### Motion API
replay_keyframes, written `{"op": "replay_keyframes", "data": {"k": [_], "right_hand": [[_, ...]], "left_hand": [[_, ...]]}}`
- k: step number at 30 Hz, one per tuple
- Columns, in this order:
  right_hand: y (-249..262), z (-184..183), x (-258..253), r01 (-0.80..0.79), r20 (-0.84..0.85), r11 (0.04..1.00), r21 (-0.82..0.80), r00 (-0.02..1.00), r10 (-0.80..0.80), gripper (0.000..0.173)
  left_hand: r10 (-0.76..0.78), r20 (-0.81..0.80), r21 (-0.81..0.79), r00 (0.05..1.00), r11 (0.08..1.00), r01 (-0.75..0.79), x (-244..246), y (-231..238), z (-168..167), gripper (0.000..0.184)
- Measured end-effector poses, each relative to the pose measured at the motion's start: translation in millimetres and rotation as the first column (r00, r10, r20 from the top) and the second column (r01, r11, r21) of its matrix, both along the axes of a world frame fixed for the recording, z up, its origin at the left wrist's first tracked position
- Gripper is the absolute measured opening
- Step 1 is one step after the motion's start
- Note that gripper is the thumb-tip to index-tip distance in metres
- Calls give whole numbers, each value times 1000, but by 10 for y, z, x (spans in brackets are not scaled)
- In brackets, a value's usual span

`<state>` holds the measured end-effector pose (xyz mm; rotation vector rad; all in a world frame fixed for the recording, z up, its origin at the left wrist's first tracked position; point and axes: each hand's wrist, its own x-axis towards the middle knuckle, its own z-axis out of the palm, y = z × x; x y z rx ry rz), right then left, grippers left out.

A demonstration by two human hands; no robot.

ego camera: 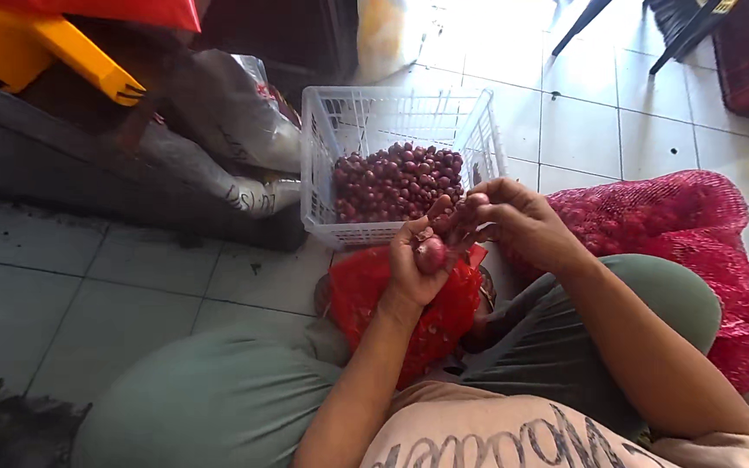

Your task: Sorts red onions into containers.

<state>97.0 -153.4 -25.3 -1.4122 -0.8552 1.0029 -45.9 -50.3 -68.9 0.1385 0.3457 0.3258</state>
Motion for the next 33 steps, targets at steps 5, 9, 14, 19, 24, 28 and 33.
{"op": "replay_keyframes", "data": {"k": [5,9,14,19,24,28,33], "right_hand": [[13,90,24,86,-355,992,-96,928,-115,39],[2,91,41,69,-430,996,-59,898,-87,39],[-15,32,62,72,-356,997,34,933,-55,30],[-27,45,95,74,-261,996,-55,961,-85,31],[93,37,187,108,278,963,-246,960,-36,26],[235,-21,250,140,633,990,-29,769,-90,60],[212,-117,-37,67,455,998,-1,888,-60,13]], "left_hand": [[-71,-194,42,978,996,81,-29,60,36,34],[-125,-277,86,953,984,154,-28,71,47,26],[-86,-291,238,953,958,159,-35,8,108,36],[-77,-246,284,966,947,148,-47,18,97,38],[-49,-260,226,964,968,111,-49,21,64,26],[4,-197,259,980,965,48,-32,-14,-16,14],[65,-222,360,973,933,20,-30,-42,-25,26]]}}
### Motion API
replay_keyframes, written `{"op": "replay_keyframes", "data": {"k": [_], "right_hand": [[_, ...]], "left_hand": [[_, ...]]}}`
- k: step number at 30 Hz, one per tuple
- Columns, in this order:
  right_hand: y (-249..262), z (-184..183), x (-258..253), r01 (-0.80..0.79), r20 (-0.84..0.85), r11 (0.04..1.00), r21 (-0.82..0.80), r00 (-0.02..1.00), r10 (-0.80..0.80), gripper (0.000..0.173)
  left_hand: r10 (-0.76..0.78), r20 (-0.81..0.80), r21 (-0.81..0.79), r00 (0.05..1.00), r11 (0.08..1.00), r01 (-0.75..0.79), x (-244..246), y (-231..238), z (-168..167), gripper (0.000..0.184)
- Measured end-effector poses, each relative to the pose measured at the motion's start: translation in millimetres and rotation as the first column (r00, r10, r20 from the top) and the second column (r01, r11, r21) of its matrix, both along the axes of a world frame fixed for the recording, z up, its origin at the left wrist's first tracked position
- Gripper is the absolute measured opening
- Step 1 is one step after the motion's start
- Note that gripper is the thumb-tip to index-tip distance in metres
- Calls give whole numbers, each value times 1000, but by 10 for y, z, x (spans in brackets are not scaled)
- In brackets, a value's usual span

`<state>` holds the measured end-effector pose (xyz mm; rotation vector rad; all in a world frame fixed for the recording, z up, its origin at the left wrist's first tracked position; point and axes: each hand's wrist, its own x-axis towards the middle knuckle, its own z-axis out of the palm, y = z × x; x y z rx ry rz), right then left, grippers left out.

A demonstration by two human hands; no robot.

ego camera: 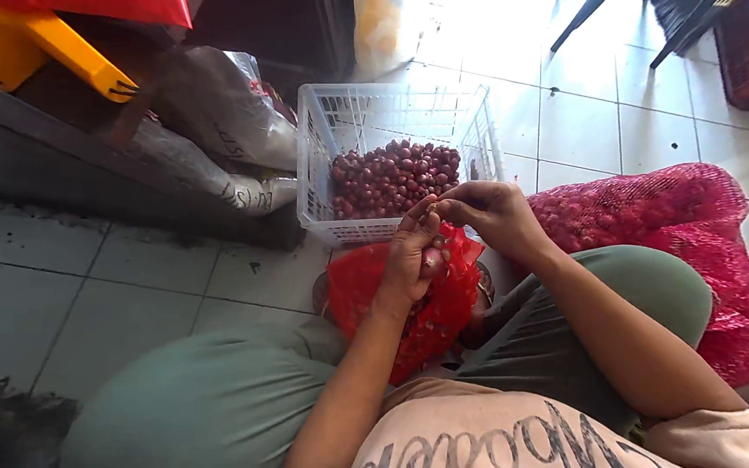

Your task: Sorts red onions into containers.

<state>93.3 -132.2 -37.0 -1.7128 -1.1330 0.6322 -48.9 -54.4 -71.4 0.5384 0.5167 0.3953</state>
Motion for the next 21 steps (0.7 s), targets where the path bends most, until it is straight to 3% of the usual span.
{"op": "replay_keyframes", "data": {"k": [3,6,11,13,16,19,21], "right_hand": [[-47,-40,-84,27,123,1000,11,992,-28,13],[-117,-27,-245,34,191,999,-37,981,-27,11],[-214,13,-388,-84,-191,991,-106,980,63,9],[-255,59,-433,-112,-311,987,-118,948,70,10],[-299,84,-420,-118,-424,988,-101,904,65,20],[-330,60,-388,-110,-433,993,-37,898,83,19],[-362,9,-381,-97,-269,995,-13,959,90,16]], "left_hand": [[3,-62,54,998,999,0,-29,-34,2,26],[-24,-106,-2,994,1000,24,-116,-119,50,23],[-59,-43,-242,997,969,47,-409,-218,70,32],[-68,-65,-248,996,968,50,-479,-241,89,38],[-86,-26,-190,996,979,79,-521,-240,62,26],[-69,-19,-163,997,984,65,-494,-230,60,21],[-43,-63,-158,997,987,33,-460,-236,84,22]]}}
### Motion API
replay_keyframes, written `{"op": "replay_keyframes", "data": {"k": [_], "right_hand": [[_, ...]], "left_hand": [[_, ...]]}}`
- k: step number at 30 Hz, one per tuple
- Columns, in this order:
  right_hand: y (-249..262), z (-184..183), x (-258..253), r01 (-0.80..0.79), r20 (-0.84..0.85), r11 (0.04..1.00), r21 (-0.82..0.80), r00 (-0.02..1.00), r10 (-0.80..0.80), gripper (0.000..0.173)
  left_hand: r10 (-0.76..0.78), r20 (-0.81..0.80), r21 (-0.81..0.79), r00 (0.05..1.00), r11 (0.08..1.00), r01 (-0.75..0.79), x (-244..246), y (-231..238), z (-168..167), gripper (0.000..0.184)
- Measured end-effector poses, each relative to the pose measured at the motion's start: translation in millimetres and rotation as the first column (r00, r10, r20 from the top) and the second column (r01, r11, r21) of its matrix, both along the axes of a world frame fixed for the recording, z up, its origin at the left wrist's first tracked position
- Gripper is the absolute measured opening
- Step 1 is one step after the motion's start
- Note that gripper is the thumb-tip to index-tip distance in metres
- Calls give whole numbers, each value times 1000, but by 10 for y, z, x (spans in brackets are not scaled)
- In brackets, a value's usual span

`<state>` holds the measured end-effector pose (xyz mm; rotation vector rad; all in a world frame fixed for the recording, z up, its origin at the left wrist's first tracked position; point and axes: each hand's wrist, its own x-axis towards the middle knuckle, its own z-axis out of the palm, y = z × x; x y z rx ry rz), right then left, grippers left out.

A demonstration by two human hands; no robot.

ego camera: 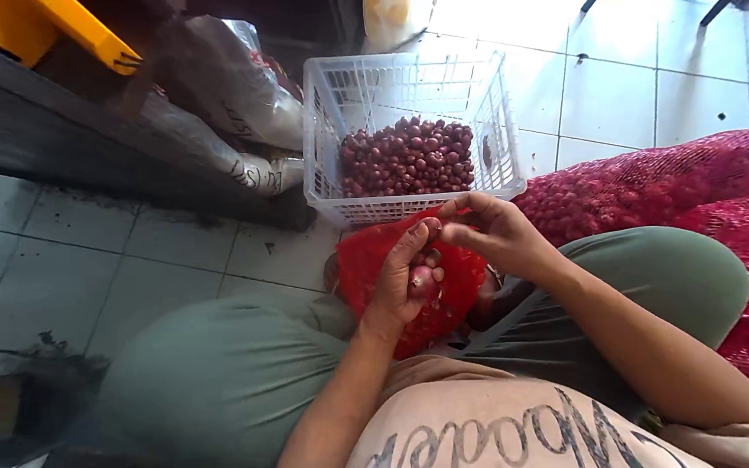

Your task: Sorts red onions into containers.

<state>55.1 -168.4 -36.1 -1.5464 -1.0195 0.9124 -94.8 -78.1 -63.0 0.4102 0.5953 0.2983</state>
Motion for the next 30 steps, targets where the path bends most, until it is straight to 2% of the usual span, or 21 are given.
{"op": "replay_keyframes", "data": {"k": [1,3,6,9,11,15,17,19,21,23,24,26,28,30], "right_hand": [[-6,-36,1,10,95,999,41,995,-14,19],[-4,-94,-5,28,213,991,133,976,-56,13],[5,-95,2,11,238,992,126,970,-41,7],[22,-121,-9,-24,221,996,86,975,4,10],[38,-135,-14,-30,254,996,78,967,9,13],[43,-114,71,1,322,999,-43,947,13,9],[22,-39,149,-114,302,967,-228,936,182,9],[5,8,181,-243,260,897,-370,900,351,25],[-4,-25,148,-208,322,929,-306,896,307,41],[45,-128,122,-154,414,981,-120,890,191,41],[83,-152,113,-179,417,981,-68,889,191,40],[144,-167,99,-266,373,960,-87,885,279,38],[195,-162,116,-263,315,947,-183,897,309,26],[225,-173,166,-114,249,973,-200,955,163,19]], "left_hand": [[13,-32,-1,999,1000,-13,12,-7,15,23],[34,-74,-1,997,999,-34,22,-18,15,22],[43,-138,158,990,987,-21,22,-29,-15,21],[65,-243,352,968,936,26,27,-37,-16,18],[56,-278,374,959,926,54,17,-6,-27,16],[18,-309,271,951,960,70,-16,92,-36,38],[-1,-275,174,961,983,51,-23,128,-33,40],[-5,-241,82,970,996,25,-20,145,-15,37],[-15,-245,41,969,999,25,-8,142,-15,35],[-31,-288,54,957,997,48,16,116,-32,32],[-36,-303,69,952,996,60,33,98,-42,30],[-56,-320,68,946,994,82,63,65,-47,27],[-79,-342,13,936,996,89,83,51,-36,32],[-97,-340,-25,935,995,95,89,62,-33,44]]}}
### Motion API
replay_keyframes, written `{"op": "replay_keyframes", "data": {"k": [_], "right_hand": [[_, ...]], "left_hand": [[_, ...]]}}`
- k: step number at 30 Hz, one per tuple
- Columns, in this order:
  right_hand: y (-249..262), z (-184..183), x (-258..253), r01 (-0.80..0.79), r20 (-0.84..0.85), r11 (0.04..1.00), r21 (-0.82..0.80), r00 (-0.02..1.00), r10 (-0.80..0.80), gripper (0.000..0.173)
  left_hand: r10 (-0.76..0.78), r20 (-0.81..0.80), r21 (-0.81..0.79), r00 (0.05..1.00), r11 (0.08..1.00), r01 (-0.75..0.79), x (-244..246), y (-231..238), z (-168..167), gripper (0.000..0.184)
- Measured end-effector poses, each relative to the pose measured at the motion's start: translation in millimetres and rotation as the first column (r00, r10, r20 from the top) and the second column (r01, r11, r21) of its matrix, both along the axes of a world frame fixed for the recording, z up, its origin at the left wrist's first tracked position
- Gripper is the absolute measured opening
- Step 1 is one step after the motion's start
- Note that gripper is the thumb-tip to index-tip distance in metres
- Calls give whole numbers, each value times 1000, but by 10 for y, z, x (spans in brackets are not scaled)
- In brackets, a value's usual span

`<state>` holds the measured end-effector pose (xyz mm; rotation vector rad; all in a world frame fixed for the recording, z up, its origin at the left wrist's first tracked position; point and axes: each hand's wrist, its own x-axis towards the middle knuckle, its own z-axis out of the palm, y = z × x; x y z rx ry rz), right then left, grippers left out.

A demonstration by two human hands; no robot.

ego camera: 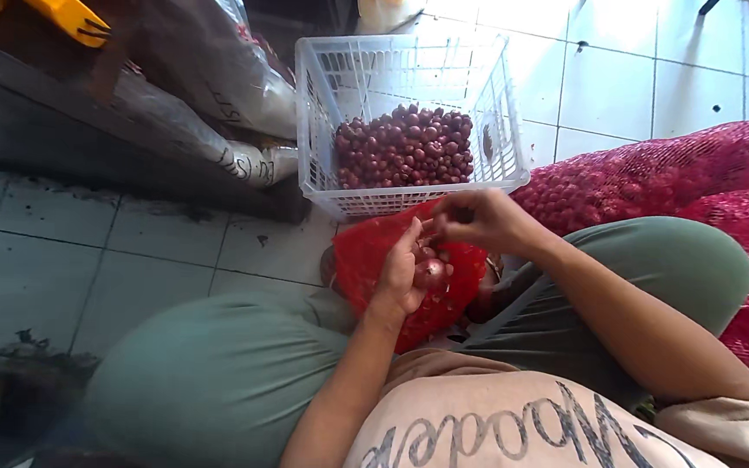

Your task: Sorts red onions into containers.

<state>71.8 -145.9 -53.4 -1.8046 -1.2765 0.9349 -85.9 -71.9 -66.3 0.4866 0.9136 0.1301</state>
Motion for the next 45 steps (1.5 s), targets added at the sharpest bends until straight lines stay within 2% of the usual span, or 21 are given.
{"op": "replay_keyframes", "data": {"k": [2,3,4,5,8,10,11,13,15,16,18,21,24,27,28,31,33,35,39,45], "right_hand": [[34,33,86,234,-30,972,31,972,-233,35],[39,68,138,267,-6,963,35,964,-267,52],[26,93,169,239,30,970,39,970,-240,66],[-8,108,159,158,61,985,62,985,-162,70],[-119,63,-23,-196,73,975,106,979,189,62],[-142,-27,-95,-269,111,955,124,960,256,52],[-138,-58,-82,-246,92,960,131,968,235,43],[-130,-32,2,-159,-101,986,53,981,164,28],[-124,99,66,-77,-336,994,-82,941,45,25],[-125,148,85,-54,-422,991,-124,907,-4,24],[-129,177,101,-22,-536,987,-159,842,-68,24],[-135,162,81,14,-602,989,-147,792,-101,26],[-151,129,47,123,-481,990,-64,866,-139,18],[-159,50,11,198,-298,978,63,939,-170,9],[-161,27,-2,181,-263,979,95,953,-150,12],[-160,-4,-77,83,-181,986,143,982,-57,34],[-149,-29,-138,91,-158,977,193,986,-60,35],[-146,-9,-157,121,-150,971,206,984,-91,27],[-167,44,-68,85,-119,977,196,991,-63,22],[-188,45,-107,64,134,957,282,985,-106,12]], "left_hand": [[30,31,-27,999,999,-29,1,40,-6,47],[71,32,-52,997,996,-70,5,55,1,47],[114,24,-80,993,990,-112,9,70,12,44],[155,10,-102,988,983,-153,15,80,19,40],[172,48,-130,984,978,-164,7,75,6,35],[99,103,-134,990,987,-85,-21,64,-17,41],[42,110,-121,993,992,-28,-35,63,-23,46],[-151,70,-13,986,988,153,-66,77,-32,57],[-348,-77,216,934,909,356,-90,66,-2,62],[-368,-133,320,920,863,391,-110,47,25,54],[-313,-70,457,947,834,309,-154,43,6,43],[-190,157,445,969,890,102,-172,73,-3,44],[-147,203,423,968,905,49,-183,58,16,40],[-145,176,503,974,863,38,-177,32,-3,48],[-156,149,585,976,810,40,-176,25,-19,49],[-161,20,845,987,530,70,-169,2,-90,55],[-122,-15,897,992,437,67,-157,-18,-106,59],[-98,-13,902,995,427,54,-146,-20,-82,63],[-94,21,899,995,437,22,-145,-4,-94,65],[-120,-5,913,993,405,54,-155,29,-108,67]]}}
